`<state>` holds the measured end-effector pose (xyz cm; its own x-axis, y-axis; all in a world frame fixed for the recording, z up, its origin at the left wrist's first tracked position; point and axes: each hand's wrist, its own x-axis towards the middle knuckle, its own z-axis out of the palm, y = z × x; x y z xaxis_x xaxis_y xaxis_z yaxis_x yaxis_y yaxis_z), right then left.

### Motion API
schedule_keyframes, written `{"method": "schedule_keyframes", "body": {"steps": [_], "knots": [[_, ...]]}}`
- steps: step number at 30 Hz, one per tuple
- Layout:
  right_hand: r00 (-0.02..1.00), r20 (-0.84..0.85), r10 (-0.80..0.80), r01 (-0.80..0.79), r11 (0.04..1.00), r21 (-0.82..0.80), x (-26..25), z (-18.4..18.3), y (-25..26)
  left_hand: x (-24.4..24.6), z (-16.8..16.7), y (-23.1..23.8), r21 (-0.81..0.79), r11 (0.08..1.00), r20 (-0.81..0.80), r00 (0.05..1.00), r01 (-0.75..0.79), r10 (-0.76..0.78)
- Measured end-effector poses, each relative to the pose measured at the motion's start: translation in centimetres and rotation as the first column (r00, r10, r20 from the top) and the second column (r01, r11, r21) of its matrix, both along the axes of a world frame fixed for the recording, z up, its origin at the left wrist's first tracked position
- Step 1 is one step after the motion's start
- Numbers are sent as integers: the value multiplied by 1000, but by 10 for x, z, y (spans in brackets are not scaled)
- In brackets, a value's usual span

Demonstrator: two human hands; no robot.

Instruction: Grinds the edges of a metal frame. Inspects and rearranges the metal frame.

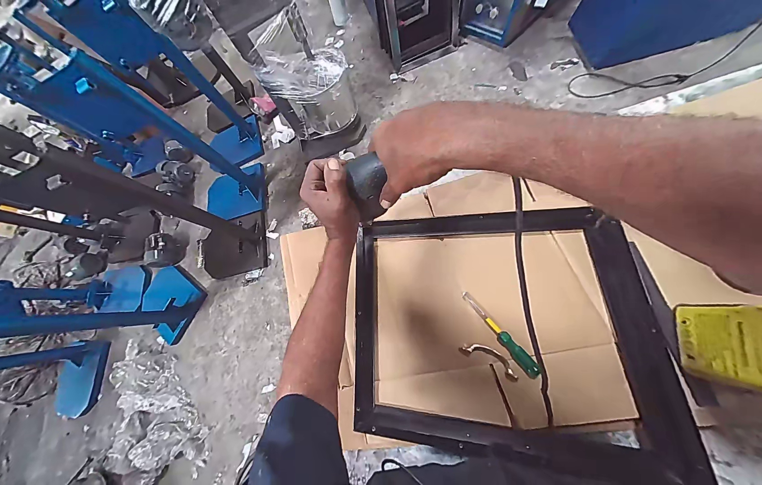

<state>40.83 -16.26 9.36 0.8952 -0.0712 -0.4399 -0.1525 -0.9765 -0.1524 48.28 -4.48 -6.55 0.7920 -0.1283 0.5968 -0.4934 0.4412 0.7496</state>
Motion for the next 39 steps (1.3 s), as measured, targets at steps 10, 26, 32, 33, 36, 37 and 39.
{"method": "schedule_keyframes", "body": {"steps": [10, 26, 32, 33, 36, 37, 39], "knots": [[999, -4, -45, 45, 999, 26, -1, -2, 1, 5, -1, 0, 28, 999, 2, 1000, 25, -25], [998, -15, -55, 56, 998, 27, -1, -3, 2, 6, -6, -2, 6, 999, -28, 998, 50, -50], [998, -19, -63, 64, 997, 46, 1, -7, 0, 8, -8, -3, 15, 999, -8, 999, 43, -43], [998, -14, -67, 68, 997, 46, 1, -8, -1, 8, -8, -3, 15, 999, -11, 999, 43, -43], [997, 66, -34, 34, 999, 0, -3, -10, -2, 9, -9, -4, 6, 999, -19, 999, 46, -46], [992, 122, -1, 5, 999, -37, -7, -12, -3, 8, -9, -4, 6, 999, -21, 999, 44, -44], [962, 253, 98, -71, 991, -114, -18, -17, -2, 7, -8, -4, 12, 999, -25, 999, 30, -30]]}}
